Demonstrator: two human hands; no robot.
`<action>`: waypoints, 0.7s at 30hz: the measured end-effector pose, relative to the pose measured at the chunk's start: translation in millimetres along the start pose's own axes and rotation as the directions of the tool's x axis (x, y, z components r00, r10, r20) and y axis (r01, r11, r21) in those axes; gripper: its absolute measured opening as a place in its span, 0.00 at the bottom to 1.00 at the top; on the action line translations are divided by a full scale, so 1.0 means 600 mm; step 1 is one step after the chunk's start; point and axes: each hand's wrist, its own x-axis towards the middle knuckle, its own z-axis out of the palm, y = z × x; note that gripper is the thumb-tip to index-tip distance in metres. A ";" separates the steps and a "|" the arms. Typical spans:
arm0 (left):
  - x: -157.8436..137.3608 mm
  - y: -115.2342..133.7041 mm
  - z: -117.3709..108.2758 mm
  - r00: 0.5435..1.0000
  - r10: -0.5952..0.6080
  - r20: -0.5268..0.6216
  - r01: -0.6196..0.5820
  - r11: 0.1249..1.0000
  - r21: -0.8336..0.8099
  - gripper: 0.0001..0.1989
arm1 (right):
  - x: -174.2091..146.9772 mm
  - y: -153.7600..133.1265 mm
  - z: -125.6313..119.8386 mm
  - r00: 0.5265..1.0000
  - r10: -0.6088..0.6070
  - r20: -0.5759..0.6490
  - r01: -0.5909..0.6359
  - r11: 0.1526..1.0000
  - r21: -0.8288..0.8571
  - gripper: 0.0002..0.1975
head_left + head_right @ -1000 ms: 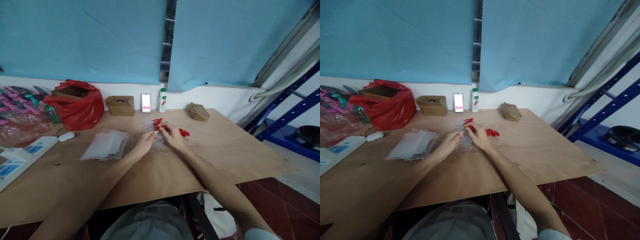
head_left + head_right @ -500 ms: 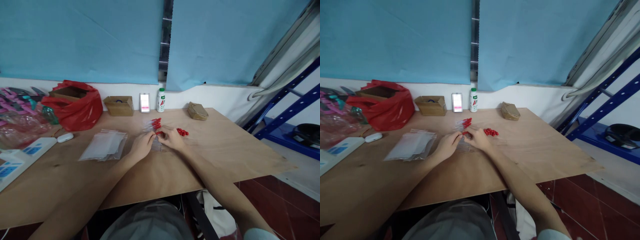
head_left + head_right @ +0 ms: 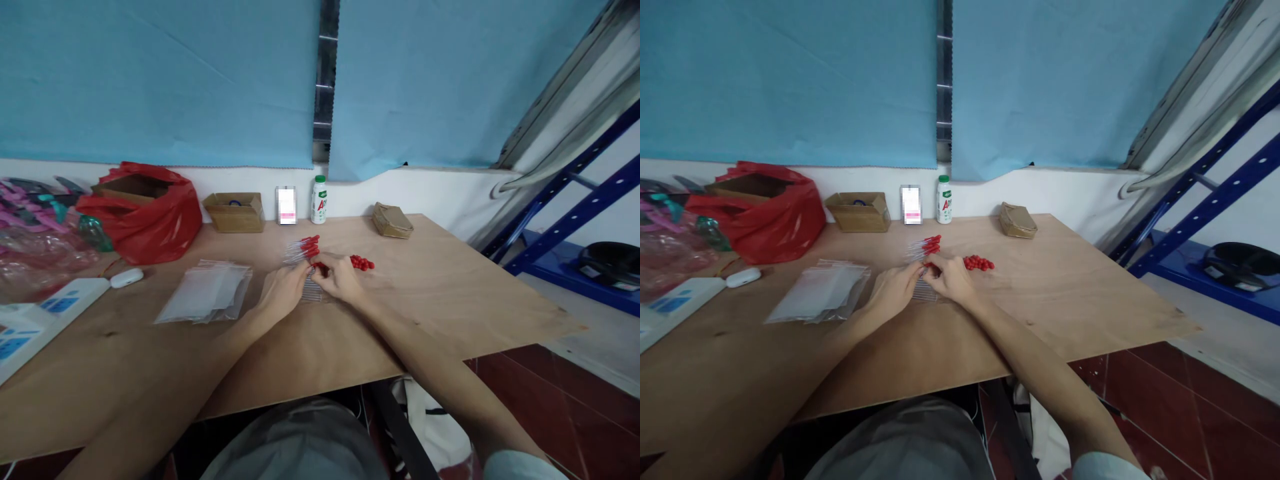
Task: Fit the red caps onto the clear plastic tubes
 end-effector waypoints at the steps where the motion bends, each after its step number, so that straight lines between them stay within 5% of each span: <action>1: 0.000 0.002 -0.001 1.000 0.010 0.010 -0.010 1.000 -0.007 0.17 | 0.000 0.001 -0.001 1.000 -0.006 -0.007 0.006 1.000 0.001 0.09; 10: -0.001 -0.003 -0.003 1.000 -0.011 0.015 0.013 0.991 -0.135 0.18 | 0.003 0.000 -0.024 0.988 -0.096 0.122 0.082 0.990 0.114 0.18; 14: 0.001 -0.010 0.003 1.000 0.021 -0.002 -0.020 0.971 -0.239 0.17 | 0.001 0.005 -0.020 0.981 -0.174 0.087 0.166 0.982 0.087 0.12; 21: 0.003 -0.001 0.003 0.999 0.021 -0.025 -0.026 0.975 -0.221 0.18 | 0.000 -0.001 -0.012 0.989 -0.138 0.047 0.140 0.990 -0.024 0.08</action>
